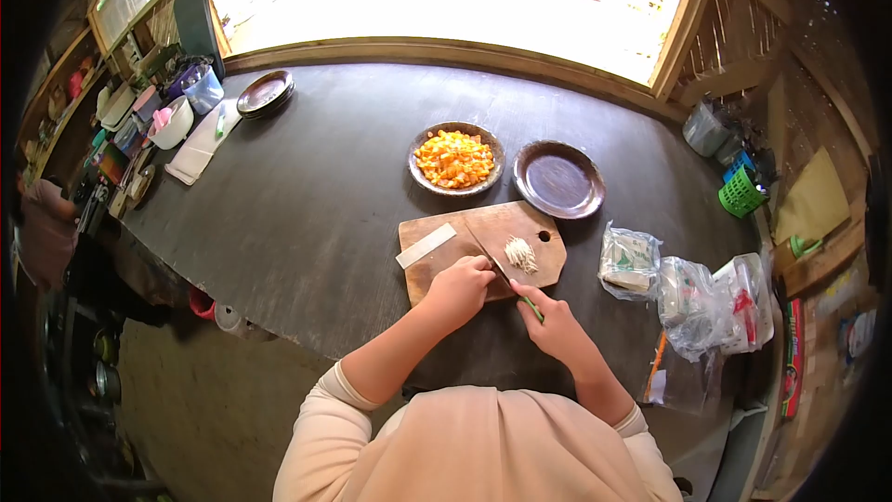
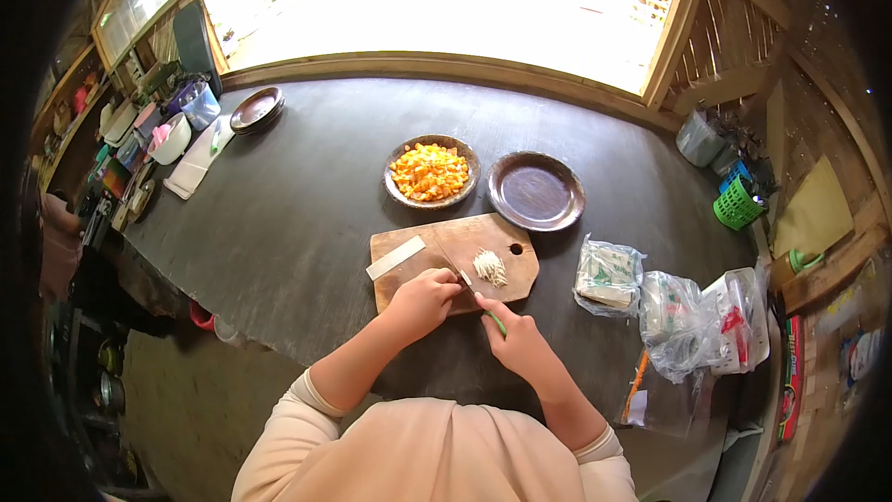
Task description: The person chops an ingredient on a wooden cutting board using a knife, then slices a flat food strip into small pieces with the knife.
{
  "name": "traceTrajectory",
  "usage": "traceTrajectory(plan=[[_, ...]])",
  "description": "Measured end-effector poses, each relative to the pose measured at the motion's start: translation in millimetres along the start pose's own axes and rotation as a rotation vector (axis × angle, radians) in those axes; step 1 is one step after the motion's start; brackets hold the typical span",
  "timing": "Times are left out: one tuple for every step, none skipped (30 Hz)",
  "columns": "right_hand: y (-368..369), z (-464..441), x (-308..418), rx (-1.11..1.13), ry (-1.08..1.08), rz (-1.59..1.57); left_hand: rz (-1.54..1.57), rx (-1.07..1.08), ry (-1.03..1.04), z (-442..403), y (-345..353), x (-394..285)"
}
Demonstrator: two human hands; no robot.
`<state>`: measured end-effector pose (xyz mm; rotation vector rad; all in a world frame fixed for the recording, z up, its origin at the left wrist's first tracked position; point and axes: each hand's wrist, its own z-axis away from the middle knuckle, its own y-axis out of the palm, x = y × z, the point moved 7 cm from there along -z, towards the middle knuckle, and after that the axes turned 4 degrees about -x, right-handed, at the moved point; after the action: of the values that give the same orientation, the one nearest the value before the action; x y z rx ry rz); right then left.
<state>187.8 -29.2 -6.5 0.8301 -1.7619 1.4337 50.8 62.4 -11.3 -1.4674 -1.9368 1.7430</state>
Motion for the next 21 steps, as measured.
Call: traceTrajectory(plan=[[0.1,-1.8,-0.3,0.007,0.003,-0.018,0.000,-0.001,0.006,-0.1,1.5,-0.3],[-2.2,-1.5,2.7,0.003,-0.003,-0.018,0.019,-0.003,0.004,-0.1,1.7,0.5],[-3.4,-0.3,2.3,0.034,0.065,-0.019,0.036,-0.007,-0.001,0.2,0.6,1.4],[-3.7,1.1,1.5,0.068,0.133,-0.020,0.031,-0.014,-0.002,0.6,-0.8,1.1],[-5.3,1.5,4.7,0.071,0.125,-0.019,0.028,-0.008,-0.007,0.5,-0.8,0.4],[-6.2,2.8,4.1,0.081,0.161,-0.022,0.026,-0.002,-0.013,0.2,-0.9,0.3],[-7.0,4.4,3.0,0.091,0.199,-0.024,0.025,-0.007,-0.015,0.1,-2.1,0.1],[-8.5,4.9,4.5,0.092,0.196,-0.023,0.024,0.004,-0.019,-0.1,-1.9,-0.3],[-8.7,6.0,2.9,0.110,0.238,-0.031,0.024,0.016,-0.023,-0.4,-1.4,-0.3],[-8.7,7.1,0.8,0.129,0.280,-0.038,0.025,0.013,-0.024,-0.8,-1.5,-0.1],[-9.6,7.4,1.0,0.132,0.278,-0.035,0.035,0.017,-0.025,-1.0,-1.1,0.3],[-9.6,8.0,0.6,0.136,0.285,-0.047,0.043,0.023,-0.028,-0.8,-0.8,1.0],[-9.1,8.3,0.2,0.139,0.293,-0.059,0.043,0.021,-0.031,-0.6,-1.1,1.6],[-8.5,8.3,0.1,0.142,0.293,-0.060,0.041,0.018,-0.022,-0.5,-1.8,0.9],[-8.2,8.3,0.0,0.142,0.294,-0.067,0.039,0.014,-0.011,-0.6,-2.4,-0.1],[-8.3,8.3,-0.2,0.142,0.294,-0.073,0.040,0.016,-0.012,-0.8,-2.8,-0.6],[-8.4,8.5,-0.2,0.142,0.297,-0.073,0.044,0.019,-0.016,-1.2,-3.2,-0.9],[-8.4,8.7,0.5,0.139,0.295,-0.070,0.047,0.022,-0.021,-1.4,-3.0,-0.6],[-8.3,8.8,0.6,0.137,0.294,-0.066,0.049,0.025,-0.023,-1.3,-2.0,0.0],[-6.9,9.1,-2.0,0.140,0.297,-0.067,0.056,0.019,-0.022,-1.0,-1.6,0.6],[-5.9,8.3,-2.9,0.130,0.247,-0.065,0.062,0.012,-0.021,-0.4,-1.4,1.3]])
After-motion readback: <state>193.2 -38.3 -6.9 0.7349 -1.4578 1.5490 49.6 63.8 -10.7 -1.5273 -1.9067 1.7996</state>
